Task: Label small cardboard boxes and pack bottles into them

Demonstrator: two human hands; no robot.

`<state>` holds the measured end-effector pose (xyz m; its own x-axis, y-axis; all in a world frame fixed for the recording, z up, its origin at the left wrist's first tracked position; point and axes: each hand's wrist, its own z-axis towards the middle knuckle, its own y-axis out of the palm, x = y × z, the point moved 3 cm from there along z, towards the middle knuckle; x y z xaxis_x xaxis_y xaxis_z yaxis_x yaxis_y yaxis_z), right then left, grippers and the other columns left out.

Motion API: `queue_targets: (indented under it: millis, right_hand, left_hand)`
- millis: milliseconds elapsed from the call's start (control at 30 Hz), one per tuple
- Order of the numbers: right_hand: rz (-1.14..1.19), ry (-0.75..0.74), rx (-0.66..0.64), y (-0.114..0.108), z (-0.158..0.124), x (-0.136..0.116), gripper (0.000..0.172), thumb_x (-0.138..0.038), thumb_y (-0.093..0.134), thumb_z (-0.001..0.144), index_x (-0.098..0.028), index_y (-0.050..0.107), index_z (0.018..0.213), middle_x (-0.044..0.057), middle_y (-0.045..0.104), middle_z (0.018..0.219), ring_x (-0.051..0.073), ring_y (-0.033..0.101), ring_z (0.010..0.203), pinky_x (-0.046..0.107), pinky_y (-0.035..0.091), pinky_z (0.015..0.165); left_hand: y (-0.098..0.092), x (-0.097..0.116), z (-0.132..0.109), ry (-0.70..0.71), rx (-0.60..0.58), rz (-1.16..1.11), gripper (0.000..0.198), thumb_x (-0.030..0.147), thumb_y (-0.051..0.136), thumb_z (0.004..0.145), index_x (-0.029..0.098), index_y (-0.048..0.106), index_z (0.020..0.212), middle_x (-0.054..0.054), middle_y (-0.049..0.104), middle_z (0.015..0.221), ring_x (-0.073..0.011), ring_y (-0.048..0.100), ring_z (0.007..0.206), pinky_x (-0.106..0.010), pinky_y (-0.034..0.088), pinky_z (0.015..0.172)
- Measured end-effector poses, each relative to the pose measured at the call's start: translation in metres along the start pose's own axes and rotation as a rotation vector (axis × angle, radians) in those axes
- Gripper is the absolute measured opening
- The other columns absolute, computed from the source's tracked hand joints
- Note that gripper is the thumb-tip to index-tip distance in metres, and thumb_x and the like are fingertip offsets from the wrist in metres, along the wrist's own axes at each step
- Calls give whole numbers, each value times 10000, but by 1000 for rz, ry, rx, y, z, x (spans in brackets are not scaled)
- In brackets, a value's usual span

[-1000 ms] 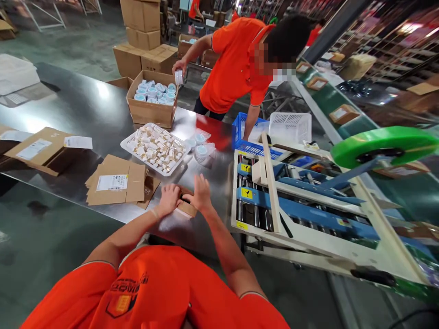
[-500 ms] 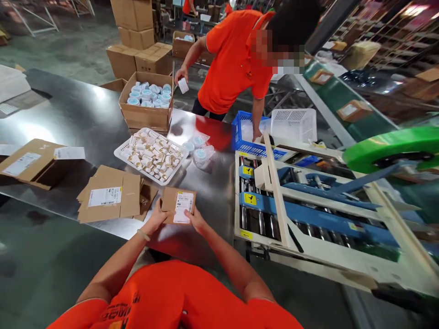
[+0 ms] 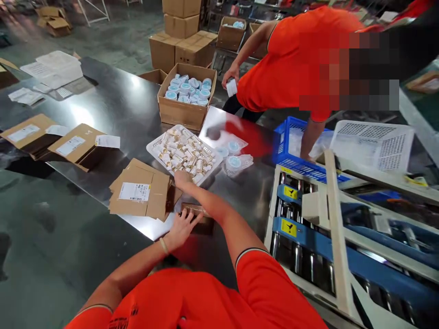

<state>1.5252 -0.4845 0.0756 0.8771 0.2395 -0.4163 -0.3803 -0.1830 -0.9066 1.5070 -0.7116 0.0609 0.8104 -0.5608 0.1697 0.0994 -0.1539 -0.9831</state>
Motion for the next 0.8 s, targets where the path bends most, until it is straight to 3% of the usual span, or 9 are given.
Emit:
queue_targets:
  millis: [100,200,400,567,667,700,767,800]
  right_hand:
    - [-122,3,-49,10,-19,10,341,14,563,974,-73,781,1220,281,802,1222,341,784,1139,471,679,952]
    - [-182,-86,-108,6,-30,24,424,72,572,940,-86,734,1299,245,757,1373,317,734,1275,462,646,1074]
    - [-177,-220,-158,4,-53,46,336,50,609,964,-127,747,1214,160,789,1287,271,745,1192,405,615,1086]
    - [-77,-268,-149,1,-72,66,185,-80,734,983,-189,781,1125,91,823,1171,239,750,1068,318,595,940]
    - [58,-160,12,-45,-55,116,74,-193,771,1006,-201,785,1079,61,822,1093,224,737,1042,291,557,926]
    - [97,-37,133,-69,-45,143,83,-196,703,1053,-188,783,1073,73,815,1086,219,727,1045,291,540,947]
    - [77,355,408,-119,-27,206,261,-124,515,1112,-139,775,1116,137,796,1170,221,694,1117,305,499,1019]
    - [76,481,457,-139,-18,235,307,-81,466,1106,-107,765,1168,173,776,1250,220,670,1187,310,469,1072]
  left_hand:
    - [11,-14,-8,90,-1,14,822,79,521,1021,425,445,1762,-172,652,1572,-394,627,1429,-538,615,1006]
    - [12,-16,-8,119,10,15,840,72,545,1017,412,418,1774,-179,646,1578,-394,634,1423,-536,611,1001]
    - [7,-20,-5,148,8,12,877,118,636,1003,411,384,1789,-185,647,1572,-397,632,1421,-551,590,1050]
    - [8,-29,0,149,-4,17,957,187,772,934,438,400,1779,-184,630,1597,-432,616,1434,-569,579,1057]
    - [8,-31,4,167,51,96,999,165,783,925,432,365,1793,-171,655,1561,-406,642,1387,-535,579,1042]
    - [7,-32,5,173,74,127,993,143,764,933,426,361,1796,-162,666,1547,-394,651,1366,-519,577,1037]
    - [7,-33,7,182,115,178,976,104,733,935,417,382,1791,-147,688,1514,-374,663,1324,-491,573,1023]
    - [8,-34,8,186,128,194,975,96,735,928,414,397,1785,-143,695,1502,-369,663,1312,-484,571,1020]
